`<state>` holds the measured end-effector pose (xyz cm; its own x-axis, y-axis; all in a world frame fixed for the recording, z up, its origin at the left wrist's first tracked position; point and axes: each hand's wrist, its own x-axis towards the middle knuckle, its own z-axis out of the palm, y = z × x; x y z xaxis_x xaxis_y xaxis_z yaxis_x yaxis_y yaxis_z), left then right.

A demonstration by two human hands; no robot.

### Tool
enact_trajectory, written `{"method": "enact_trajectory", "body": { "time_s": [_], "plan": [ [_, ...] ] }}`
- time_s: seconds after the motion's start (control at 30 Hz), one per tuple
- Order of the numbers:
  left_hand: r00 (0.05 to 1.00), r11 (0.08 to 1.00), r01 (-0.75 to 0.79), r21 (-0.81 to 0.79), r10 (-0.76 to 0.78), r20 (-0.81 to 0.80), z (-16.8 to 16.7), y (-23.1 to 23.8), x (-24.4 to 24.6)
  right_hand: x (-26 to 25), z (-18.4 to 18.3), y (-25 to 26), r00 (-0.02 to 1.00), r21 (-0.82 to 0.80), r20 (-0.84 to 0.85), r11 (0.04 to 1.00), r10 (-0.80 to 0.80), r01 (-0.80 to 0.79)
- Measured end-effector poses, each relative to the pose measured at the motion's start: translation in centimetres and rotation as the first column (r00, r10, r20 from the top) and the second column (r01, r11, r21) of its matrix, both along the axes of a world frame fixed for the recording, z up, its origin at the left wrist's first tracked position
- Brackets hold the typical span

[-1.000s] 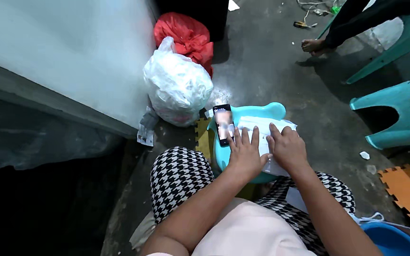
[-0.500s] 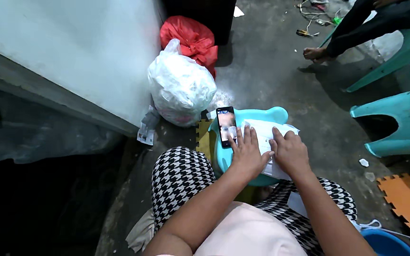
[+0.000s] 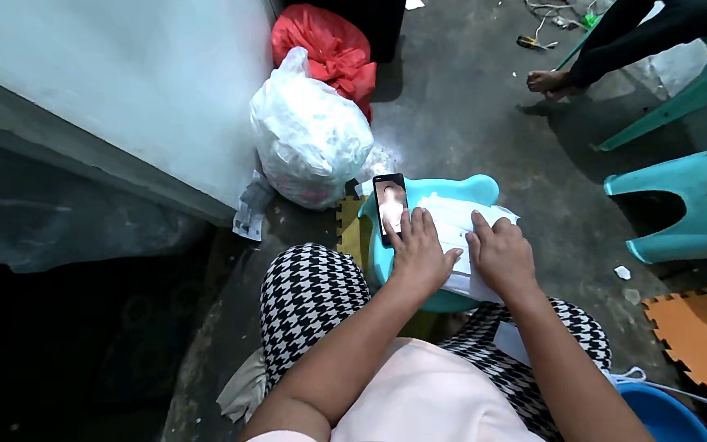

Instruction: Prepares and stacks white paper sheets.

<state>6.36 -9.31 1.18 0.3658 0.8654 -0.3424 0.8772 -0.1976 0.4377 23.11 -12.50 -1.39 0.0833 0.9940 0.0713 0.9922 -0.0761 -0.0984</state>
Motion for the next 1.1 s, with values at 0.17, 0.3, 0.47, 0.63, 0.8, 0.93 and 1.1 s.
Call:
{"method": "enact_trajectory", "body": {
  "time_s": [0.17, 0.3, 0.47, 0.63, 0.8, 0.93, 1.1],
  "plan": [
    [0.972, 0.954, 0.036, 0.298, -0.103, 0.213, -1.3, -1.2, 1.0, -0.1, 0.3, 0.1, 1.0, -0.039, 0.007, 0.999, -0.012, 0.012],
    [0.836, 0.882, 0.175, 0.437, -0.368, 0.408, -2.1, -0.4, 3.8, -0.3, 1.2, -0.2, 0.996, -0.108, -0.07, 0.993, -0.062, 0.054],
    [0.886, 0.921, 0.253, 0.297, -0.344, 0.313, -2.9, 0.6, 5.0, 0.1, 0.7, -0.6, 0.999, -0.081, -0.027, 0.996, -0.041, 0.038],
    [0.911, 0.915, 0.275, 0.297, -0.346, 0.224, -3.1, 0.0, 4.5, 0.1, 1.0, -1.2, 0.998, -0.093, -0.006, 0.994, -0.057, 0.057],
    [0.931, 0.927, 0.291, 0.238, -0.332, 0.155, -2.7, -0.4, 4.0, 0.6, 1.1, -1.6, 0.997, -0.105, -0.01, 0.992, -0.074, 0.072],
    [0.944, 0.932, 0.291, 0.214, -0.317, 0.096, -2.4, -0.9, 3.5, 0.9, 1.0, -2.1, 0.995, -0.093, -0.015, 0.991, -0.097, 0.095],
    [0.952, 0.926, 0.287, 0.246, -0.305, 0.039, -2.7, -1.3, 3.4, 1.1, 1.8, -2.8, 0.985, -0.172, -0.018, 0.971, -0.172, 0.167]
  ]
}}
